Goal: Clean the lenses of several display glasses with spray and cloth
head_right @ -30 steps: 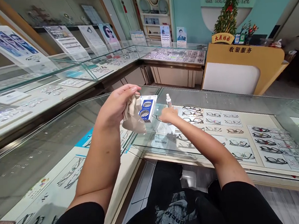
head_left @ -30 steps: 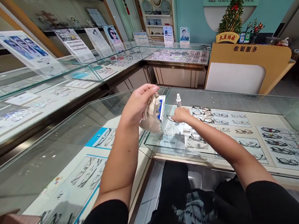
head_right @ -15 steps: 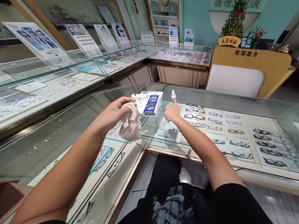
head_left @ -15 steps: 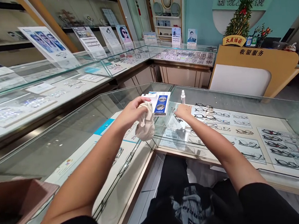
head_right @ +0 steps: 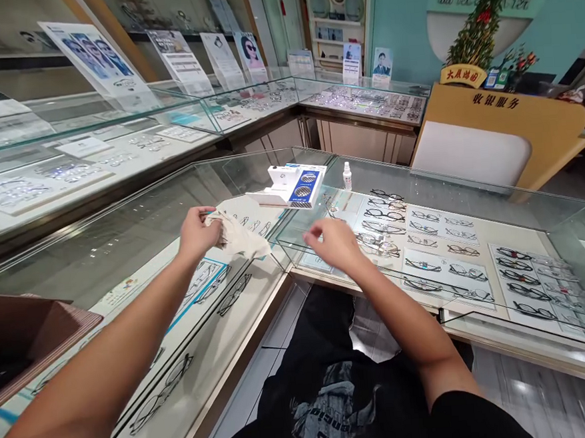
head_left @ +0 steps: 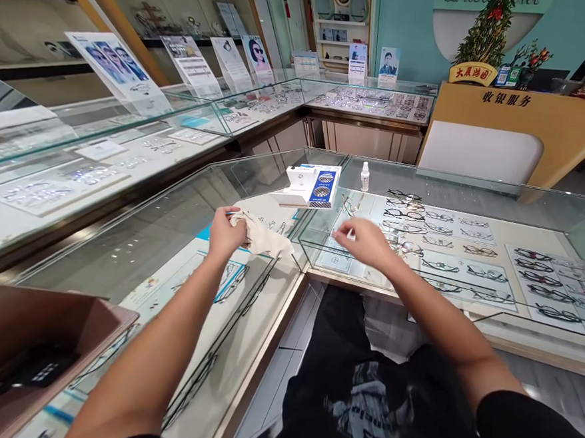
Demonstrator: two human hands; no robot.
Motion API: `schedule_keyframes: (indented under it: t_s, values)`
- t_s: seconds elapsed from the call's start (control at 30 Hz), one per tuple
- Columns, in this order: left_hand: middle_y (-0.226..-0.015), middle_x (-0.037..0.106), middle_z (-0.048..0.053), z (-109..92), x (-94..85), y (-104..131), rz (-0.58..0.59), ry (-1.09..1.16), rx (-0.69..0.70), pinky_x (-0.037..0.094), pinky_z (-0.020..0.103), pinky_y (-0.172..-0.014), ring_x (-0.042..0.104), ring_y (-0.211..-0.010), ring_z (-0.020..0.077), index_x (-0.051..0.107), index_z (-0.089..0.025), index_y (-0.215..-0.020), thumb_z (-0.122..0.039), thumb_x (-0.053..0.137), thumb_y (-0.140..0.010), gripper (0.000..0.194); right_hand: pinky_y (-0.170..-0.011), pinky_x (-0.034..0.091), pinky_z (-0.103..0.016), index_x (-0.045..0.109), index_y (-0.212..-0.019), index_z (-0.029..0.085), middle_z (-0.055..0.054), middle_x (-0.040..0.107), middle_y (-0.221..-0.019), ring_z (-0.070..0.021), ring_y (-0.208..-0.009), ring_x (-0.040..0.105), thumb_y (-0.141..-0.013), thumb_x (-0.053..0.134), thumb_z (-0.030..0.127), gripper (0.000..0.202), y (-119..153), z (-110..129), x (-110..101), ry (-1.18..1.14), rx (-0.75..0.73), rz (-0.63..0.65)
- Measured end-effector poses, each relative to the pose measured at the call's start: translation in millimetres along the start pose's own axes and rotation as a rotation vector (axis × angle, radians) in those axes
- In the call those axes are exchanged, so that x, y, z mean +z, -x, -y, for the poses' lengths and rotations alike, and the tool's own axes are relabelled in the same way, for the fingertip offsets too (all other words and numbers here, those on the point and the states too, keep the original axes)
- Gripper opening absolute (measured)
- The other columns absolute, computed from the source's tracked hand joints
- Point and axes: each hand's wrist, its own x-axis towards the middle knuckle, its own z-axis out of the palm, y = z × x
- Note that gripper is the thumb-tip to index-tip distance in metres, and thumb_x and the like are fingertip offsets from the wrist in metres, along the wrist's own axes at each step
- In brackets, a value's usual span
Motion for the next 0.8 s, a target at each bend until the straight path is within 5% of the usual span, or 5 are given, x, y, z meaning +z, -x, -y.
schedule_keyframes:
  t_s: [0.1,0.2,0.33,0.5,0.8]
  values:
    - [-0.129,0.072,0.017,7,9.9,2,0.01,-0.073,0.036,0.053,0.051,-0.113,0.07,-0.12,0.0365,0.061,-0.015,-0.132,-0.016,0.057,-0.086,0.046,-0.087,0.051,-0.03,0.082,-0.091,0.02,-0.002,0.082,-0.097,-0.0185,-0.094,0.072,-0.092,0.082,0.045,0.024,47,-30,43,-0.641,-0.106,0.444]
    - [-0.135,0.072,0.018,10,17.0,2,0.03,-0.133,0.091,0.049,0.055,-0.118,0.066,-0.131,0.0412,0.062,-0.017,-0.133,-0.021,0.059,-0.088,0.045,-0.081,0.051,-0.028,0.083,-0.079,0.015,-0.002,0.081,-0.08,-0.0168,-0.081,0.071,-0.067,0.102,0.038,0.032,84,-79,101,-1.087,0.302,0.762]
    - [-0.139,0.071,0.019,17,22.6,-1,0.039,-0.249,0.166,0.051,0.053,-0.116,0.066,-0.133,0.0416,0.062,-0.017,-0.135,-0.027,0.057,-0.09,0.046,-0.07,0.051,-0.026,0.078,-0.078,0.015,-0.002,0.077,-0.073,-0.013,-0.068,0.066,-0.07,0.1,0.041,0.035,122,-149,155,-1.248,0.659,0.445]
    - [-0.137,0.072,0.019,24,25.8,-5,0.034,-0.299,0.226,0.053,0.053,-0.112,0.067,-0.13,0.0408,0.062,-0.016,-0.134,-0.028,0.055,-0.09,0.046,-0.078,0.059,-0.024,0.068,-0.083,0.021,-0.003,0.079,-0.089,-0.013,-0.081,0.075,-0.084,0.088,0.041,0.028,151,-212,168,-1.497,0.957,-0.086]
    - [-0.132,0.072,0.022,25,29.9,-8,0.009,-0.337,0.273,0.051,0.055,-0.113,0.066,-0.129,0.042,0.067,-0.014,-0.126,-0.031,0.056,-0.089,0.042,-0.071,0.06,-0.026,0.064,-0.082,0.017,0.004,0.067,-0.073,-0.0113,-0.068,0.069,-0.102,0.071,0.029,0.024,155,-257,194,-1.683,1.118,-0.577]
